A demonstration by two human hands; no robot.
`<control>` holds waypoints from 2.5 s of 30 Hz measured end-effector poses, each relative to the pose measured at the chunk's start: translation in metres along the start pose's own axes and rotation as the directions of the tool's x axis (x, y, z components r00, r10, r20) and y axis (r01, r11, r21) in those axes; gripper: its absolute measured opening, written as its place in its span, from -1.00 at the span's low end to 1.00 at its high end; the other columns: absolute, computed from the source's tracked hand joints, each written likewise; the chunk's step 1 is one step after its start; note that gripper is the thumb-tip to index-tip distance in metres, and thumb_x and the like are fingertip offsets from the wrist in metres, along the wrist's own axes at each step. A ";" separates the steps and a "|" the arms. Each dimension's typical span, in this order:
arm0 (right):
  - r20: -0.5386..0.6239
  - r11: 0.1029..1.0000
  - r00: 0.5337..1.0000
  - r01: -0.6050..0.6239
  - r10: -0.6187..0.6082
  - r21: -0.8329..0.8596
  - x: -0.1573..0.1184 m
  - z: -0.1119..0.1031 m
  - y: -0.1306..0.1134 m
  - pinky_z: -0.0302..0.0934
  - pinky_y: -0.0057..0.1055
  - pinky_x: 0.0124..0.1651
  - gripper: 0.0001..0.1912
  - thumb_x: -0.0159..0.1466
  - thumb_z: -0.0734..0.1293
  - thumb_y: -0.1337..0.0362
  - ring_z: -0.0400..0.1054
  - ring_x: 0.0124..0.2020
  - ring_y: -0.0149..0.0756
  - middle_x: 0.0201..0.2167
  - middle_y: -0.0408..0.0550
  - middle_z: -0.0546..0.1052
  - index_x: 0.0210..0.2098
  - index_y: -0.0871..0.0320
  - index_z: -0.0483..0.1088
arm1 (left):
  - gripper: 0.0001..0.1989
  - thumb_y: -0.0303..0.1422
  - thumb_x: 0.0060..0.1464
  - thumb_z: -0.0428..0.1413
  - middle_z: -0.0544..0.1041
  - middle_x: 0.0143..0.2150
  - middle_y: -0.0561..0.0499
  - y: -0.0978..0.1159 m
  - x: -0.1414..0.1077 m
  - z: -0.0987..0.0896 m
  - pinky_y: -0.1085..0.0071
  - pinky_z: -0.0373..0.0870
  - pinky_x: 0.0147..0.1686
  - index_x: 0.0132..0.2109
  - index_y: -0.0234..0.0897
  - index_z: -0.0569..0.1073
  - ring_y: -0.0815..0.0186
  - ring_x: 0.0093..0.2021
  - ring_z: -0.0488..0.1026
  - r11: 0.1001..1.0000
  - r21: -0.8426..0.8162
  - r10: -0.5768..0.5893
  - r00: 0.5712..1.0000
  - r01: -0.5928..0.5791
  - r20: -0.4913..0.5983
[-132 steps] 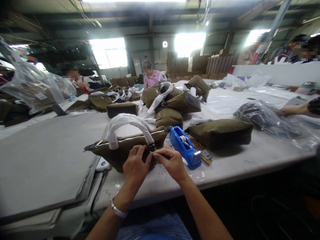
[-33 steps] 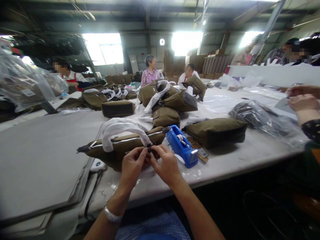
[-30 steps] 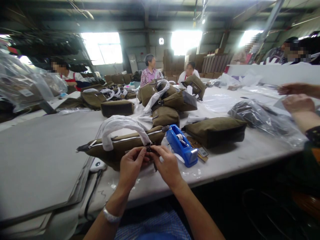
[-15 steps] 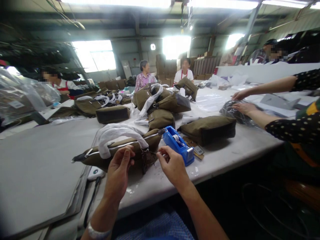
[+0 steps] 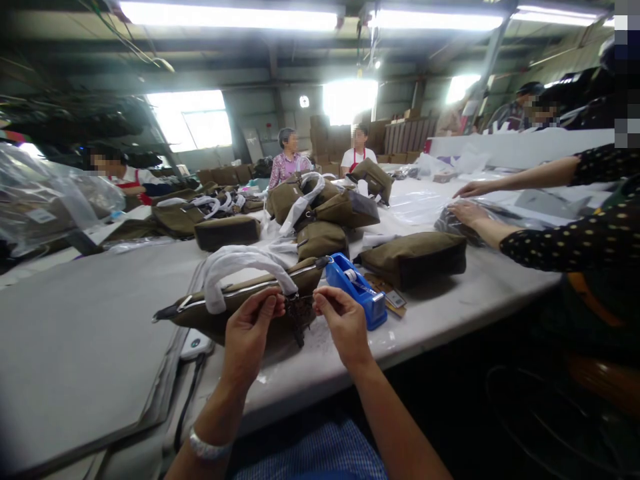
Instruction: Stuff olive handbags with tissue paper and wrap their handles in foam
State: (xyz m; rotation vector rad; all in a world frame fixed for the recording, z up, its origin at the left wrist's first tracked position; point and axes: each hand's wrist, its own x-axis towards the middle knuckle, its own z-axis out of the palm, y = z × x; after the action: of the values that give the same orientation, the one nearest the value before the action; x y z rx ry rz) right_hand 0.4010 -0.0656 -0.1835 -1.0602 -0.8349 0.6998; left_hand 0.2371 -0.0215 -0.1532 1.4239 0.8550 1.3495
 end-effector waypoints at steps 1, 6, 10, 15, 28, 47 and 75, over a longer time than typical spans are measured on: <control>-0.038 0.996 0.999 0.022 -0.025 -0.082 -0.001 -0.002 0.002 0.34 -0.40 -0.29 -0.73 0.23 0.49 0.06 0.41 -0.41 -0.35 -0.42 -0.12 0.57 -0.19 0.11 0.59 | -0.74 -0.17 0.18 0.27 0.66 -0.23 0.03 -0.001 0.000 -0.001 0.50 0.55 -0.17 -0.05 -0.20 0.64 0.37 -0.27 0.58 1.000 -0.001 -0.007 1.000 0.007 -0.001; -0.072 0.920 0.982 0.134 -0.172 -0.369 -0.005 -0.017 0.015 0.40 -0.34 -0.21 -0.65 0.33 0.38 0.07 0.45 -0.30 -0.31 -0.03 0.03 0.58 0.04 0.08 0.53 | -0.73 -0.17 0.16 0.29 0.67 -0.19 0.01 -0.007 0.001 -0.004 0.47 0.55 -0.16 -0.06 -0.20 0.65 0.35 -0.25 0.58 1.000 0.003 -0.026 0.999 0.026 -0.031; -0.003 0.901 0.977 0.197 -0.215 -0.387 -0.002 -0.019 0.022 0.46 -0.30 -0.17 -0.62 0.32 0.40 0.11 0.50 -0.23 -0.28 0.18 0.07 0.49 0.09 0.08 0.52 | -0.73 -0.17 0.16 0.29 0.67 -0.17 -0.01 -0.010 0.000 -0.005 0.46 0.54 -0.15 -0.06 -0.19 0.65 0.34 -0.25 0.57 0.999 0.011 -0.043 0.999 0.044 -0.022; 0.022 0.866 0.974 0.211 -0.226 -0.453 0.006 -0.020 0.024 0.46 -0.25 -0.11 -0.76 0.35 0.37 0.11 0.54 -0.30 -0.24 -0.22 -0.01 0.64 -0.15 0.10 0.61 | -0.75 -0.17 0.16 0.29 0.67 -0.17 -0.01 -0.013 0.001 -0.007 0.48 0.50 -0.17 -0.08 -0.18 0.66 0.31 -0.20 0.57 0.998 0.045 -0.033 0.999 0.033 0.006; -0.148 0.998 0.987 -0.068 0.066 -0.006 0.023 -0.009 0.024 0.46 -0.34 -0.27 -0.55 0.16 0.53 0.02 0.46 -0.41 -0.35 -0.32 -0.05 0.63 -0.04 0.13 0.61 | -0.81 -0.20 0.22 0.23 0.63 -0.14 -0.01 -0.010 0.005 -0.005 0.39 0.45 -0.01 -0.11 -0.13 0.67 0.25 -0.12 0.53 0.984 0.174 0.033 0.997 -0.046 0.075; -0.008 0.932 0.992 -0.112 0.122 0.346 0.021 0.005 0.005 0.55 -0.33 -0.12 -0.74 0.10 0.60 0.14 0.61 -0.19 -0.22 -0.21 -0.05 0.68 -0.23 0.06 0.64 | -0.84 -0.25 0.23 0.22 0.64 -0.12 -0.03 -0.005 0.010 0.005 0.40 0.48 -0.03 -0.12 -0.07 0.70 0.22 -0.08 0.58 0.945 0.282 0.121 0.978 -0.166 0.172; 0.144 0.916 0.952 0.299 -0.269 -0.266 0.003 0.003 0.007 0.52 -0.32 -0.19 -0.84 0.33 0.43 0.28 0.56 -0.31 -0.27 -0.21 -0.11 0.63 -0.11 -0.02 0.62 | -0.86 -0.29 0.20 0.26 0.68 -0.17 0.04 -0.006 0.006 0.010 0.37 0.47 -0.06 -0.08 -0.11 0.61 0.24 -0.15 0.62 0.922 0.340 0.143 0.978 -0.188 0.153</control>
State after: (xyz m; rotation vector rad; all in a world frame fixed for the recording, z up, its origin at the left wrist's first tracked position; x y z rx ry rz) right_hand 0.3994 -0.0594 -0.1882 -1.1341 -1.1815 0.3965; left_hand 0.2489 -0.0161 -0.1560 1.8768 0.9434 1.2552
